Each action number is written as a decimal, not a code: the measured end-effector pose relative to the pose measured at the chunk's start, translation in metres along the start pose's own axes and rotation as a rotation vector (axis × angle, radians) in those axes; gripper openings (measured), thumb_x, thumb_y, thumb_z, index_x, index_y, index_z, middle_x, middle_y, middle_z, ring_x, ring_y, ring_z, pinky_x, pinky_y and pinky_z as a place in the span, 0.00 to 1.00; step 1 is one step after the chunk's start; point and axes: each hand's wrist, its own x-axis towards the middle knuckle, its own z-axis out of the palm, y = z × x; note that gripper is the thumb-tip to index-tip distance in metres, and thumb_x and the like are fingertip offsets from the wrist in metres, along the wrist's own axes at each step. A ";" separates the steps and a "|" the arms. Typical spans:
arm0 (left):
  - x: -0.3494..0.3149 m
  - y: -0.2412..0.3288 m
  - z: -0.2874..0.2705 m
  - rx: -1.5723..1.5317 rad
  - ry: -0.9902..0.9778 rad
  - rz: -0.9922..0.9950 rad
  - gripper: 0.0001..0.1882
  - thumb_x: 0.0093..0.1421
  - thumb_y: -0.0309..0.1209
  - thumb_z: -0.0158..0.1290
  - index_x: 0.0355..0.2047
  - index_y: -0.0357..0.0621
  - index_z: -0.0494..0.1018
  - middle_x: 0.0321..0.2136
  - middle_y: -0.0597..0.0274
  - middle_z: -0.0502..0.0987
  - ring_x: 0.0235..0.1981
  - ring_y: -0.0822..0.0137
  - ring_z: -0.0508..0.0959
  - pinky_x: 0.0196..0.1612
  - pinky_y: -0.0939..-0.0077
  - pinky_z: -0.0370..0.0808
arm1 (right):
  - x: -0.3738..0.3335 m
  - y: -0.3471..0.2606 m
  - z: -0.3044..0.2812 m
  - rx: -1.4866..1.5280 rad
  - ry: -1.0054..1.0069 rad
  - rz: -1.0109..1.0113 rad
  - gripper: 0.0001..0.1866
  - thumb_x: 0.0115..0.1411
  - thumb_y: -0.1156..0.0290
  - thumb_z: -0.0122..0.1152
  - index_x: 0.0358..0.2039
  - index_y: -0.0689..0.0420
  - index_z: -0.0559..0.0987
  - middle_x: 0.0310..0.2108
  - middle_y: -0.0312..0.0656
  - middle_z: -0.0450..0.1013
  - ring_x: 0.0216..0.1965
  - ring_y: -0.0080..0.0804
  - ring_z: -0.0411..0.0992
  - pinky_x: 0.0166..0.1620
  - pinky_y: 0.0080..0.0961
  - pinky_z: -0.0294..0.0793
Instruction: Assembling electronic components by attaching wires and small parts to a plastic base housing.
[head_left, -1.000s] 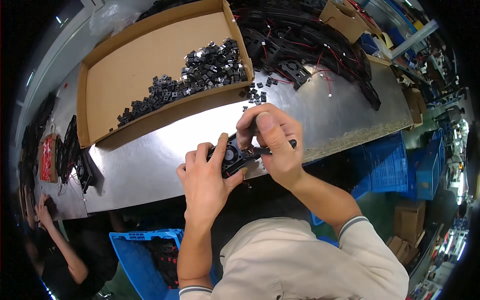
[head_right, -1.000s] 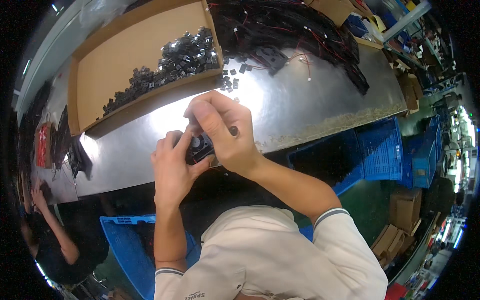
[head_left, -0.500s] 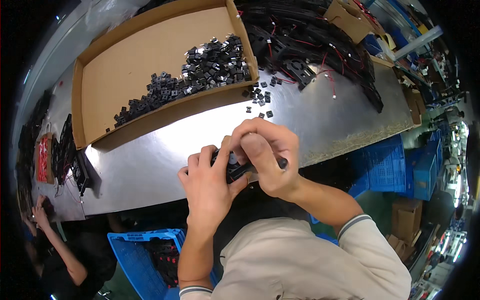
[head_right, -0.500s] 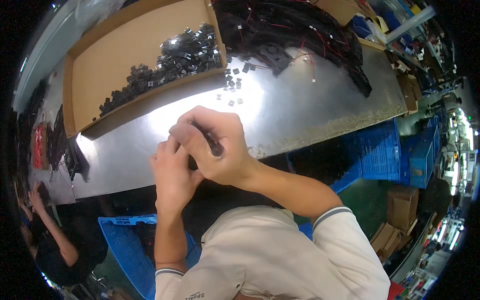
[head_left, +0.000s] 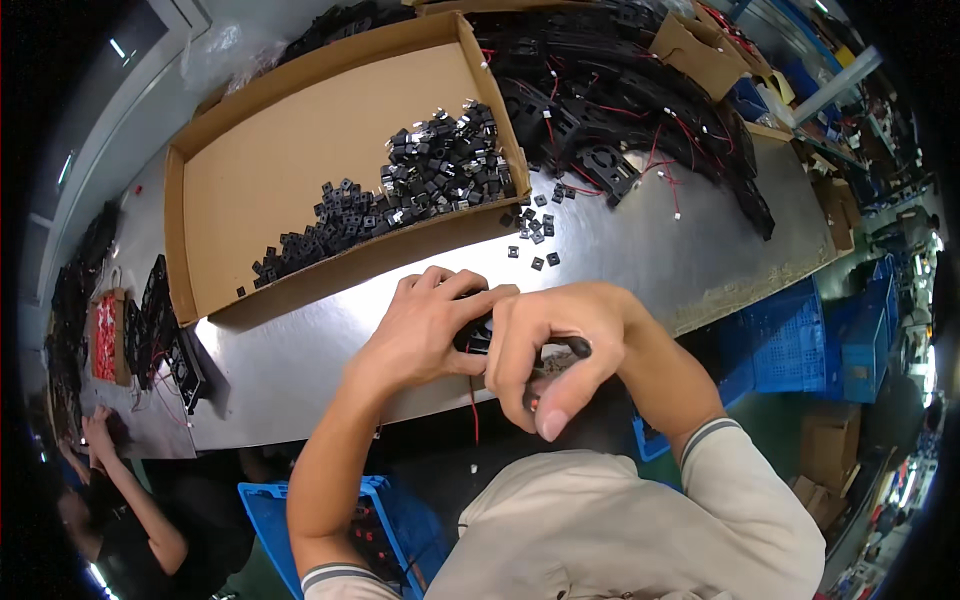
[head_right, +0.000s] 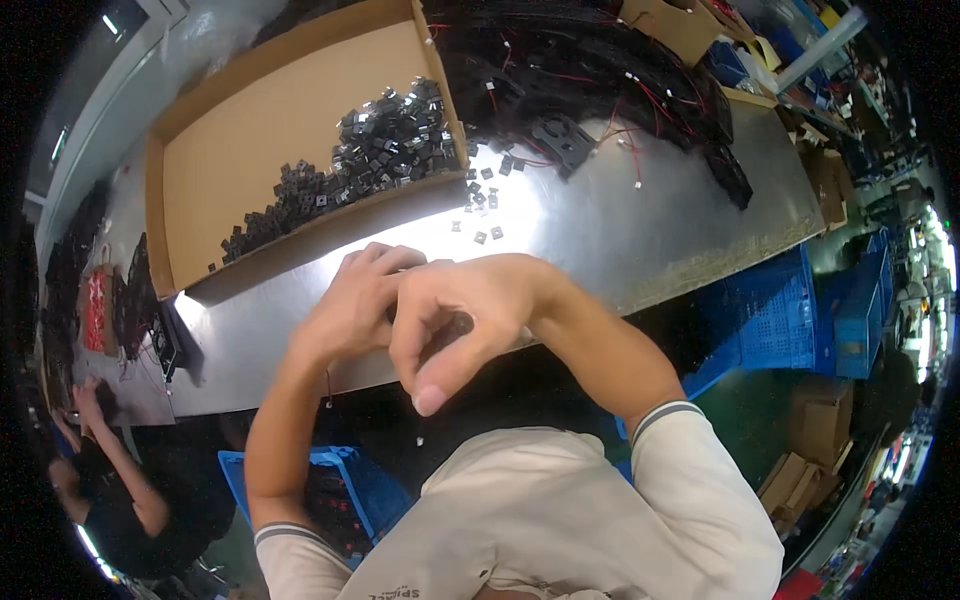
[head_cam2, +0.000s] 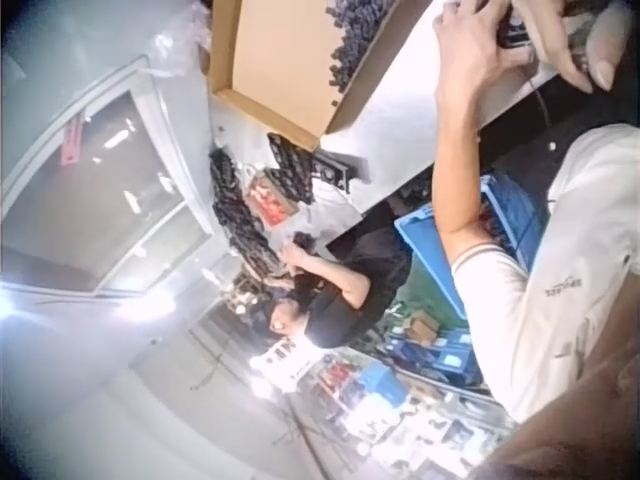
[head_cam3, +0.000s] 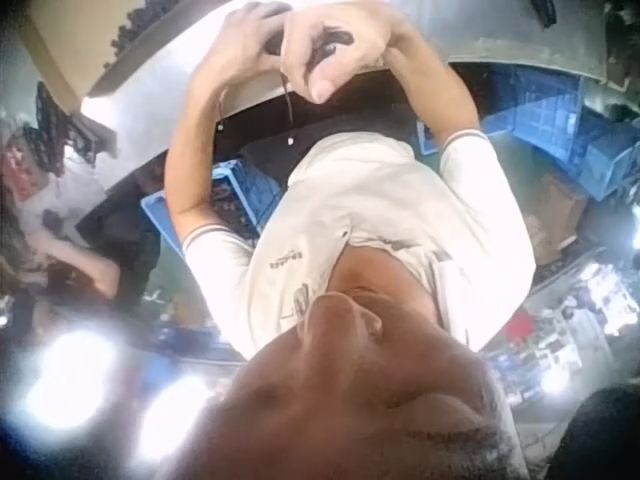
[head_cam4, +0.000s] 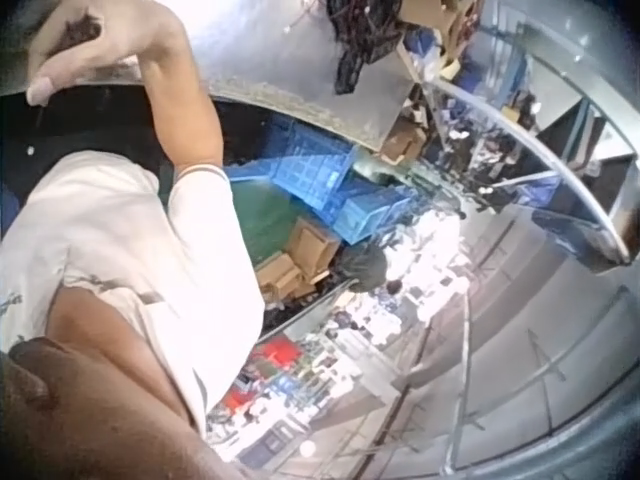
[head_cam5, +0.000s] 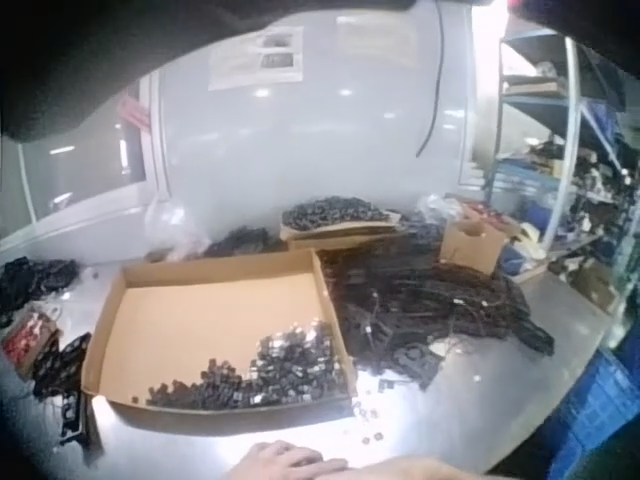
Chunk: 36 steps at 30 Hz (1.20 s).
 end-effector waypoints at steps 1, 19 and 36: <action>0.000 0.000 0.003 0.040 0.035 -0.019 0.39 0.42 0.46 0.68 0.58 0.60 0.73 0.50 0.62 0.74 0.50 0.53 0.71 0.55 0.55 0.66 | -0.002 0.001 0.002 -0.008 0.008 -0.008 0.14 0.58 0.64 0.67 0.27 0.65 0.82 0.23 0.43 0.75 0.21 0.32 0.71 0.26 0.24 0.67; -0.034 0.085 0.042 0.253 0.411 -0.512 0.42 0.44 0.40 0.71 0.61 0.58 0.67 0.42 0.57 0.72 0.44 0.55 0.73 0.47 0.57 0.65 | -0.004 0.023 0.048 -0.158 1.102 -0.281 0.24 0.70 0.54 0.51 0.47 0.67 0.75 0.33 0.43 0.73 0.35 0.25 0.71 0.40 0.22 0.72; -0.034 0.083 0.040 0.259 0.400 -0.492 0.43 0.43 0.38 0.71 0.62 0.58 0.68 0.42 0.57 0.72 0.43 0.54 0.73 0.46 0.56 0.66 | 0.005 0.025 0.058 -0.274 1.083 -0.279 0.17 0.71 0.62 0.51 0.38 0.66 0.76 0.31 0.42 0.73 0.31 0.26 0.70 0.36 0.21 0.70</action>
